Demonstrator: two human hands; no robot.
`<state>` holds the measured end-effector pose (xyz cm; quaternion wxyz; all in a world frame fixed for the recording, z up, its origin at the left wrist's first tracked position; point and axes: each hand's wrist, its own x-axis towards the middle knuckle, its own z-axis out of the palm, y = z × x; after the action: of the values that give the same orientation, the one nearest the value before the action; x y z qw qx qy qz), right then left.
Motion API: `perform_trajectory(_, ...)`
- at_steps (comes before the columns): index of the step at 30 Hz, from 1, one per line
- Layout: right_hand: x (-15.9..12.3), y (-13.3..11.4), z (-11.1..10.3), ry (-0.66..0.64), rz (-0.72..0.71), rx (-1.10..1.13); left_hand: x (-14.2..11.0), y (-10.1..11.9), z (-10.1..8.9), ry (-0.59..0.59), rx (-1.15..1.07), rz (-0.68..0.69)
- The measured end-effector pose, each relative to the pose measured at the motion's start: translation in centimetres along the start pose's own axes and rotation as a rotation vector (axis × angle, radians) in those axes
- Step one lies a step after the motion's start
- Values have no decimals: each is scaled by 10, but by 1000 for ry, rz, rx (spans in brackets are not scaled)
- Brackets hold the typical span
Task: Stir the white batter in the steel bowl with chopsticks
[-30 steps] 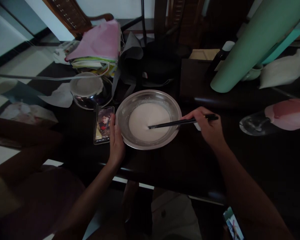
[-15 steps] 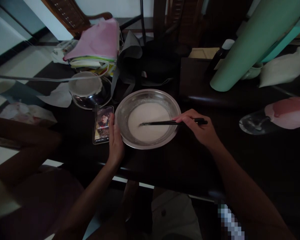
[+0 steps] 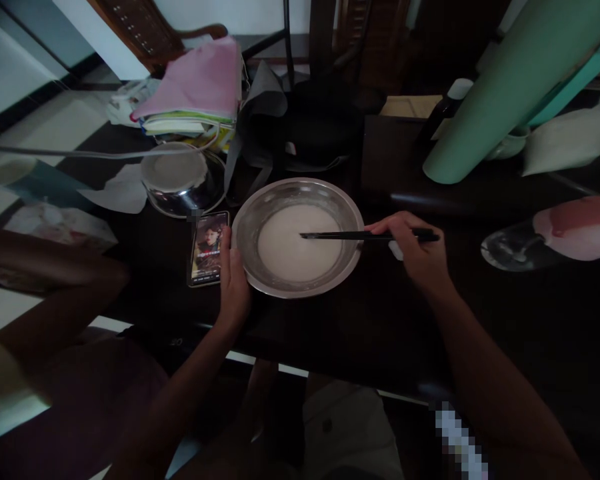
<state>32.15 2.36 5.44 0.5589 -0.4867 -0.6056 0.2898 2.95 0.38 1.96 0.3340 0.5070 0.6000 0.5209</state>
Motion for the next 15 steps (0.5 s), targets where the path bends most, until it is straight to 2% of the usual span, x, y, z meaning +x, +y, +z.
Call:
perform_trajectory(2, 0, 2, -1, 38, 43, 66, 0, 0, 0, -3, -7, -6)
perform_trajectory(7, -2, -2, 1, -194, 2, 9, 1, -2, 0, 14, -21, -10)
perform_trajectory(9, -2, -3, 0, -167, -32, -19, 1, -2, 0, 12, -19, -4)
perform_trajectory(13, -1, -1, -1, -17, -14, 47, 0, -2, 0, 5, -21, -12)
perform_trajectory(15, -2, 0, -1, -75, -22, 63, 0, -2, 0, 4, -20, -7)
